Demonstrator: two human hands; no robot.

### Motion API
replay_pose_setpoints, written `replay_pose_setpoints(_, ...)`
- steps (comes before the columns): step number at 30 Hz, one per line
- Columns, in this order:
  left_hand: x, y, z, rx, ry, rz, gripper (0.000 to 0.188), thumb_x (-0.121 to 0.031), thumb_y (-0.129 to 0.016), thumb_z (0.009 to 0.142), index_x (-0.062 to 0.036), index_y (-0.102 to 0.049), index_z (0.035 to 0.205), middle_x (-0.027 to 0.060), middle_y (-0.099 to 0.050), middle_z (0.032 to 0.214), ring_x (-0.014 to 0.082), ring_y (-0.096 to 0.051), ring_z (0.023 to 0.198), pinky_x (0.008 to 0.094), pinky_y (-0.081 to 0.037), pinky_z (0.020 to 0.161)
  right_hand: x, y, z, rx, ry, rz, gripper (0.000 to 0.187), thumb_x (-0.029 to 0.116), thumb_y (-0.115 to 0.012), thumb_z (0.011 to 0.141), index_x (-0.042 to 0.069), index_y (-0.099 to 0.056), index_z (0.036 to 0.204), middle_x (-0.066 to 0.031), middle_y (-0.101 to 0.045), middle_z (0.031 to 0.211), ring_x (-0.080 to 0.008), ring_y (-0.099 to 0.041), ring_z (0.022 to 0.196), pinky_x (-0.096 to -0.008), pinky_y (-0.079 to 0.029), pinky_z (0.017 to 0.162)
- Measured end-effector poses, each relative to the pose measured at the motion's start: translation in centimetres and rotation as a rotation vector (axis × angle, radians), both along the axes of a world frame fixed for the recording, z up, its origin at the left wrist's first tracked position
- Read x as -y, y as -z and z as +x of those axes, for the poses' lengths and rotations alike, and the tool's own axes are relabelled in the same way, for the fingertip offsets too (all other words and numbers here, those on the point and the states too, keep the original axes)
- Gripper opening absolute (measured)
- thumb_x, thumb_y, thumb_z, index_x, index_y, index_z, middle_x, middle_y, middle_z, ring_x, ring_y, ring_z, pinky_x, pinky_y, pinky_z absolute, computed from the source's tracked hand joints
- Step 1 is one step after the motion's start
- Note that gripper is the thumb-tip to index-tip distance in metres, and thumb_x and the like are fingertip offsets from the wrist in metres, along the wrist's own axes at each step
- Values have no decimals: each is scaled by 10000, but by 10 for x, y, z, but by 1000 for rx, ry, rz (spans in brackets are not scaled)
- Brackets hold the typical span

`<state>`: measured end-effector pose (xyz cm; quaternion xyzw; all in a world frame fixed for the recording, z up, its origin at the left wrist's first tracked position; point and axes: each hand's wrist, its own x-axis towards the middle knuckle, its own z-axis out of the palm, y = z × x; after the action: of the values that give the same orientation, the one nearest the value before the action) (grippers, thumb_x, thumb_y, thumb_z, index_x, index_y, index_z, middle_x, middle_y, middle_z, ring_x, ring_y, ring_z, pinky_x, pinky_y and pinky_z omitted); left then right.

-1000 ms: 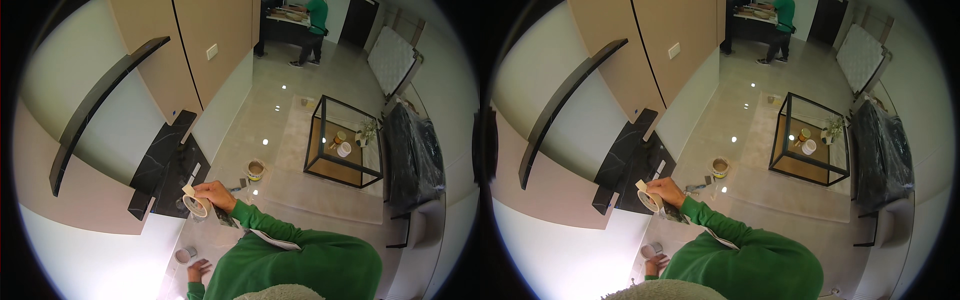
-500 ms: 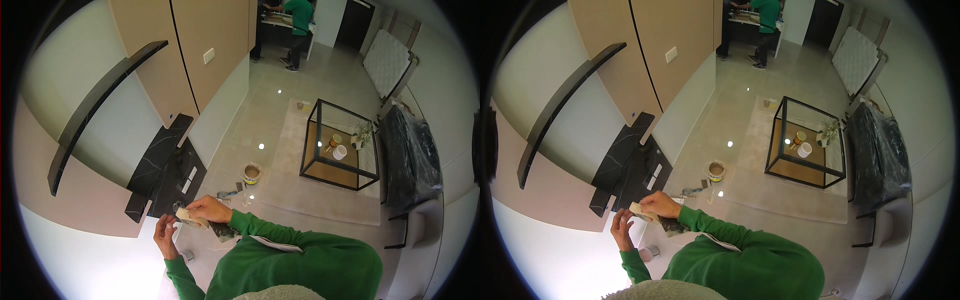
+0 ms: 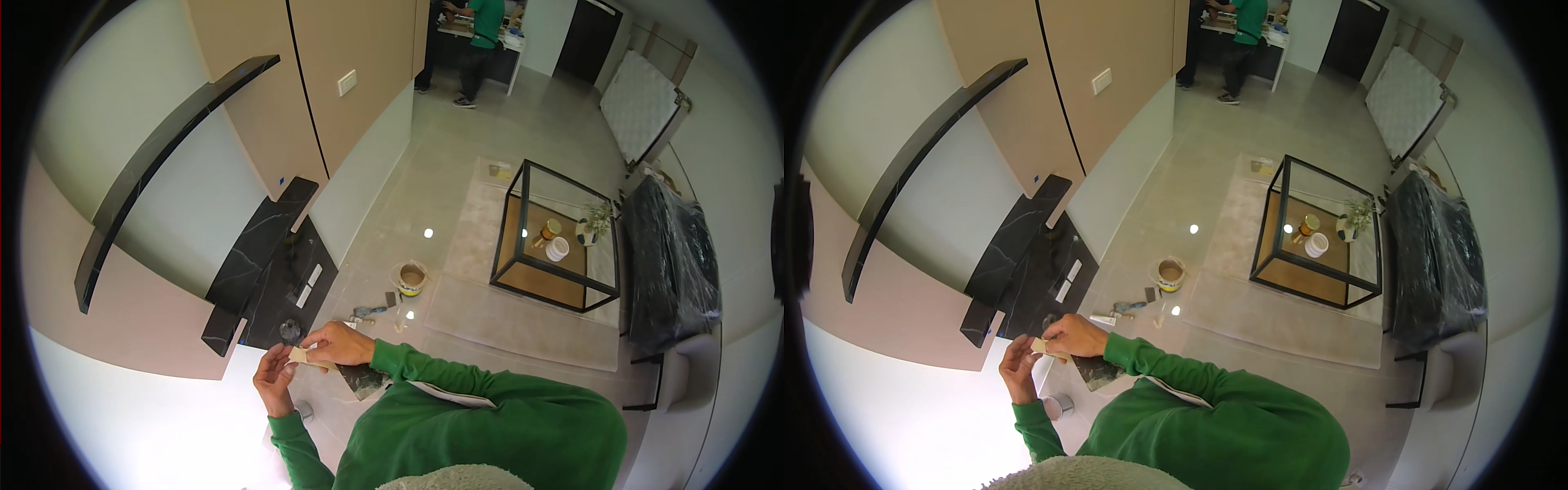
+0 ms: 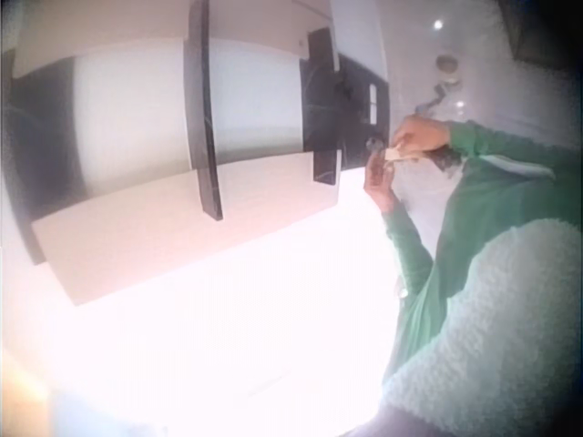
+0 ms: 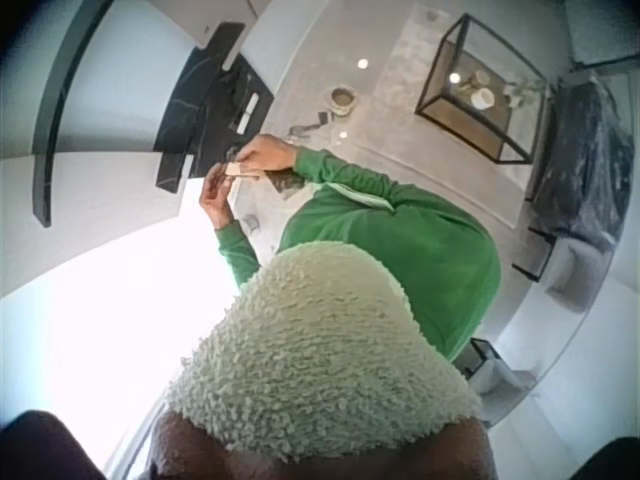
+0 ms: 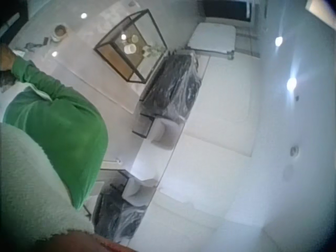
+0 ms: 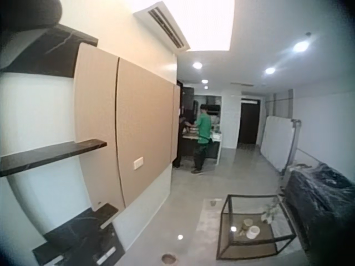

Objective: The person scrapes a wall corner with a putty knife, walks to a storage area, and picks up newspaper and masking tape. They then apply the newspaper to the top edge of a glass door using the tape and a putty knife.

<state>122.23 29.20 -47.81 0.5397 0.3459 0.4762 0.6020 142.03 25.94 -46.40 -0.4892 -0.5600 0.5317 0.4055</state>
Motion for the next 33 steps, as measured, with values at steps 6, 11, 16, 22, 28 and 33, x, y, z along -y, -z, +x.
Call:
replay_pose_setpoints(6, -11, 14, -13, -187, -103, 23, 217, -70, -653, 832, 73, -658, 996, 118, -669, 903, 172, -615, 842, 296, -509, 791, -6, 1, -5, 7, -108, 5, 355, 202, -624, 803, -23, -662, 1075, -87, -677, 645, -100, -620, 562, -242, -474, 562)
replay_pose_setpoints(11, -10, 17, -10, -45, -285, -118, 211, -116, -634, 869, 65, -672, 972, 105, -661, 880, 159, -610, 797, 289, -514, 712, -11, 8, -8, 18, -110, 27, 362, 208, -620, 806, -31, -659, 1075, -99, -675, 635, -115, -629, 561, -255, -484, 564)
replay_pose_setpoints(16, -8, 15, -5, -15, -433, -150, 236, -137, -651, 865, 64, -662, 988, 99, -661, 871, 159, -610, 771, 285, -511, 693, -15, 8, -9, 37, -132, 31, 366, 217, -622, 804, -34, -662, 1067, -101, -666, 605, -121, -626, 539, -261, -490, 559)
replay_pose_setpoints(22, -10, 15, -12, -30, -536, -158, 217, -141, -668, 856, 45, -662, 966, 93, -662, 864, 158, -611, 770, 275, -503, 687, -18, 13, -12, 56, -133, 83, 369, 228, -628, 805, -42, -664, 1053, -110, -664, 602, -125, -627, 524, -265, -496, 544)
replay_pose_setpoints(28, -8, 3, -16, -167, -495, 18, 150, -105, -657, 861, 36, -669, 913, 86, -655, 832, 146, -587, 751, 265, -484, 695, -16, 14, -10, 63, -111, 63, 402, 254, -624, 811, -59, -646, 1061, -136, -664, 605, -183, -668, 579, -273, -512, 602)
replay_pose_setpoints(33, -2, -28, 4, -312, -461, 244, 68, -42, -640, 855, 24, -654, 858, 70, -643, 808, 143, -561, 733, 270, -462, 721, -21, 25, -6, 104, -82, 99, 429, 299, -639, 847, -21, -630, 1134, -148, -675, 666, -179, -667, 594, -292, -509, 599)
